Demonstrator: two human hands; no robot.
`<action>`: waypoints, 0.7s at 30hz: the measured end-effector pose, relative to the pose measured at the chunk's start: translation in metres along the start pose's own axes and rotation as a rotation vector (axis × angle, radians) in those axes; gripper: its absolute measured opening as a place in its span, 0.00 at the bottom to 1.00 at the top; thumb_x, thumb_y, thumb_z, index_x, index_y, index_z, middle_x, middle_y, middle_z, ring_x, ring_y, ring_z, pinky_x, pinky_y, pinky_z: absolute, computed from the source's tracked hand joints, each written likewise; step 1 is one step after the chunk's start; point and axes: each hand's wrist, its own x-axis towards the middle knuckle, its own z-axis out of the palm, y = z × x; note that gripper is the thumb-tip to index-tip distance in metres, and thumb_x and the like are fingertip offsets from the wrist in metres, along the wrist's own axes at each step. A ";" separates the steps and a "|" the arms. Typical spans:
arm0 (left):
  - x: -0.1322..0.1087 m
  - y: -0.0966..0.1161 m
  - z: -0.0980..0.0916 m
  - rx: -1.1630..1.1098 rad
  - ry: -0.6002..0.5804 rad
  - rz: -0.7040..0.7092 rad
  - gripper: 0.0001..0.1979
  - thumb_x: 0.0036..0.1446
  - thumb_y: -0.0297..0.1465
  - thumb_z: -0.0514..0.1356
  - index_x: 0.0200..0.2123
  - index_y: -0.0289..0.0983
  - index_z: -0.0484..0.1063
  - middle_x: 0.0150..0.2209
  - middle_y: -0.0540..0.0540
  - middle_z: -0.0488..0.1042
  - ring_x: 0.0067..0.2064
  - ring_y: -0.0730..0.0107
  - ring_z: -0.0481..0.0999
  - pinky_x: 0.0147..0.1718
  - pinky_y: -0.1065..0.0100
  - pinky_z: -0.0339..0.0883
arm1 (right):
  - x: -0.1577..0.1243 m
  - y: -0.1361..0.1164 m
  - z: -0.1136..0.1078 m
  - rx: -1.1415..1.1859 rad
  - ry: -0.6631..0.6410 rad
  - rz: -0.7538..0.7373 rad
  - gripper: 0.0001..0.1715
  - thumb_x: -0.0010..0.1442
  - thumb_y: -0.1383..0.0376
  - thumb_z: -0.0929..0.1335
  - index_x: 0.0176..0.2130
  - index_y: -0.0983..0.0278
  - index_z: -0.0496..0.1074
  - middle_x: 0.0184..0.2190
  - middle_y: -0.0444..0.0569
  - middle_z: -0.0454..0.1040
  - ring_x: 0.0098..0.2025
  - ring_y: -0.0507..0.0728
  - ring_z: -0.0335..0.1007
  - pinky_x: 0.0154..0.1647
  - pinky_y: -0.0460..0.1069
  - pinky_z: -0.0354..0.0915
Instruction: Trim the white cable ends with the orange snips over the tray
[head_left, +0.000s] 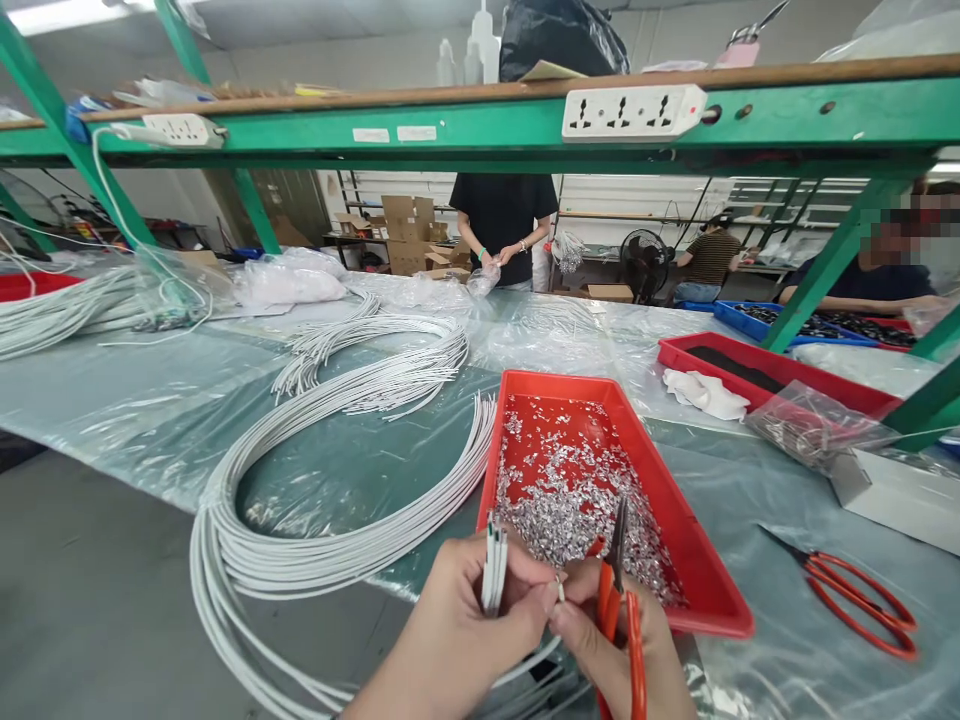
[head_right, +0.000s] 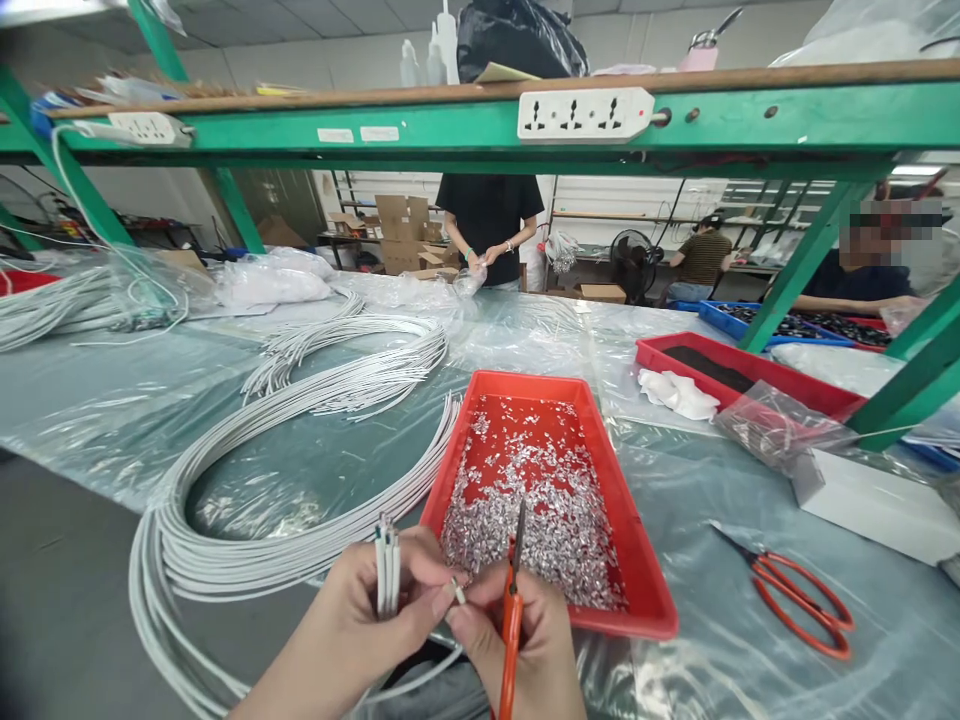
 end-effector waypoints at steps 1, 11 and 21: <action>0.000 0.000 -0.001 0.004 -0.004 0.024 0.10 0.49 0.32 0.61 0.24 0.28 0.69 0.23 0.50 0.62 0.23 0.83 0.58 0.22 0.78 0.50 | 0.000 0.004 0.001 0.014 0.022 -0.008 0.18 0.46 0.61 0.73 0.25 0.69 0.62 0.22 0.42 0.64 0.25 0.44 0.60 0.29 0.39 0.56; -0.001 0.012 -0.012 0.371 -0.081 0.066 0.05 0.45 0.27 0.57 0.24 0.30 0.64 0.20 0.52 0.59 0.21 0.83 0.56 0.19 0.79 0.50 | -0.004 0.002 0.000 -0.123 0.034 0.045 0.18 0.41 0.61 0.75 0.24 0.70 0.67 0.18 0.43 0.65 0.22 0.43 0.57 0.25 0.38 0.52; 0.016 0.016 -0.016 0.313 -0.437 0.117 0.07 0.53 0.29 0.58 0.30 0.29 0.70 0.28 0.47 0.65 0.27 0.80 0.65 0.24 0.77 0.57 | -0.001 -0.002 -0.018 0.128 -0.398 0.062 0.14 0.54 0.60 0.69 0.29 0.71 0.69 0.16 0.44 0.66 0.16 0.40 0.51 0.22 0.37 0.48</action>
